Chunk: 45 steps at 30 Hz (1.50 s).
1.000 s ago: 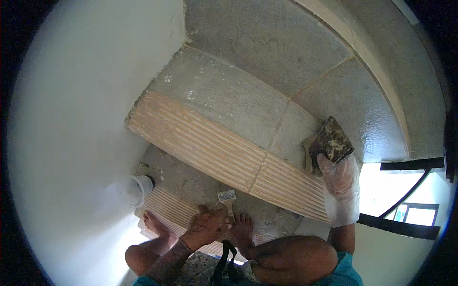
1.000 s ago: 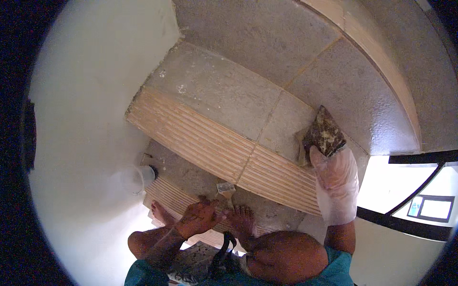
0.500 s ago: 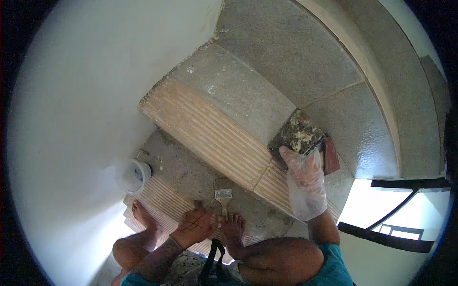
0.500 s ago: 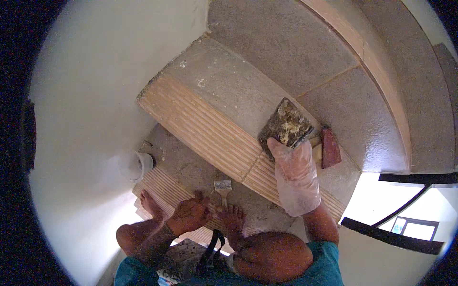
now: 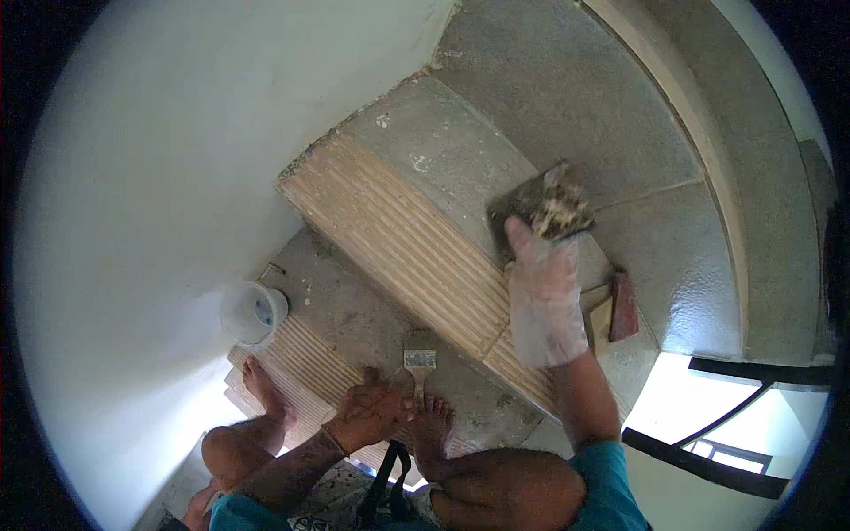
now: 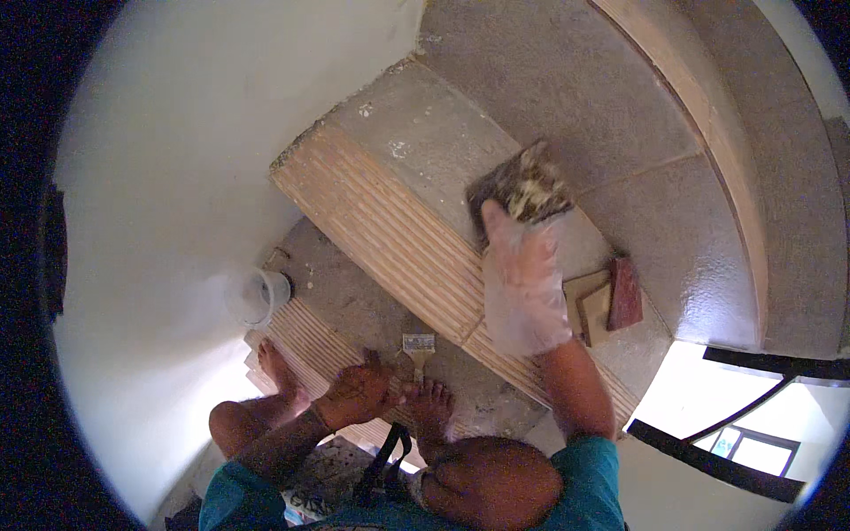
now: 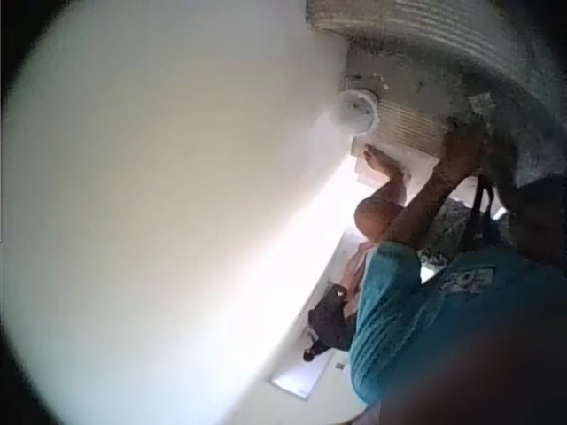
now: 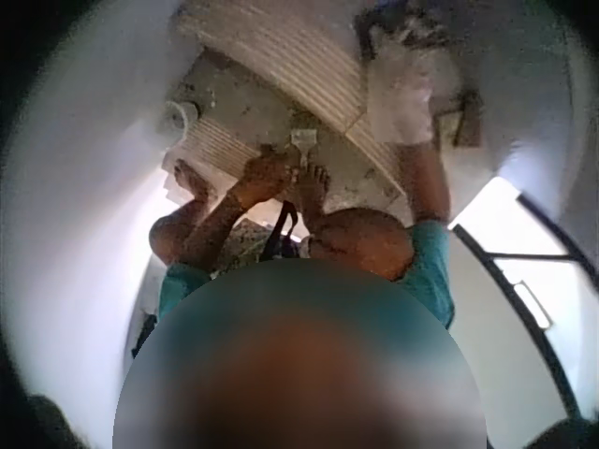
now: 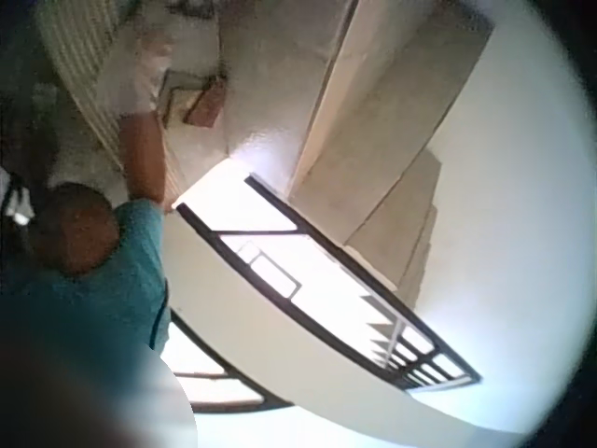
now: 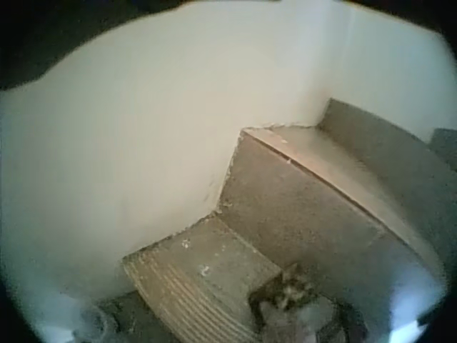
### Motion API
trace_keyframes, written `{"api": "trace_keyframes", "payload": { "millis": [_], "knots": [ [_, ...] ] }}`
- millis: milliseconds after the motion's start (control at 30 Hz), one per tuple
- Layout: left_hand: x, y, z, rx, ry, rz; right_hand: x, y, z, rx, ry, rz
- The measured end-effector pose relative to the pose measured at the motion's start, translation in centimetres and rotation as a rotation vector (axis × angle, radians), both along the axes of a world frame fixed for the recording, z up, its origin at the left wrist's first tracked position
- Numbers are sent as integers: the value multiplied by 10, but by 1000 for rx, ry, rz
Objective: Apply grout to the gaps in the stair tiles and wipe away the excess.
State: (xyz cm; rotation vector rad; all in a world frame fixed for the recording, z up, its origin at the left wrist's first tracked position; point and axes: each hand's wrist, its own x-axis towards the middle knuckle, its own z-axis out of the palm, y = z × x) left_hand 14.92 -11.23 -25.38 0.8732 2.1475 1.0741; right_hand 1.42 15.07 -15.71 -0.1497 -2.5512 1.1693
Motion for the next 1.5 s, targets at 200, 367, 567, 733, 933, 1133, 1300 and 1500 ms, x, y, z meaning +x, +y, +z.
{"api": "trace_keyframes", "payload": {
  "millis": [200,367,567,733,933,1133,1300,1500],
  "knots": [
    [12,-6,-10,-299,258,-185,-20,9,10,69,-99,13],
    [6,7,2,-219,138,-98,-16,2,15,157,7,91],
    [13,8,4,-53,146,-8,-17,2,10,179,56,156],
    [15,5,6,-195,-21,-90,-14,-6,16,194,80,169],
    [26,13,-9,2,45,26,-13,-3,18,269,89,125],
    [33,11,-31,-229,287,-52,-21,2,9,320,221,182],
    [23,11,-17,-170,329,-156,-8,5,12,185,-26,144],
    [22,6,-17,15,108,-19,-11,-7,15,745,20,75]
  ]
}}
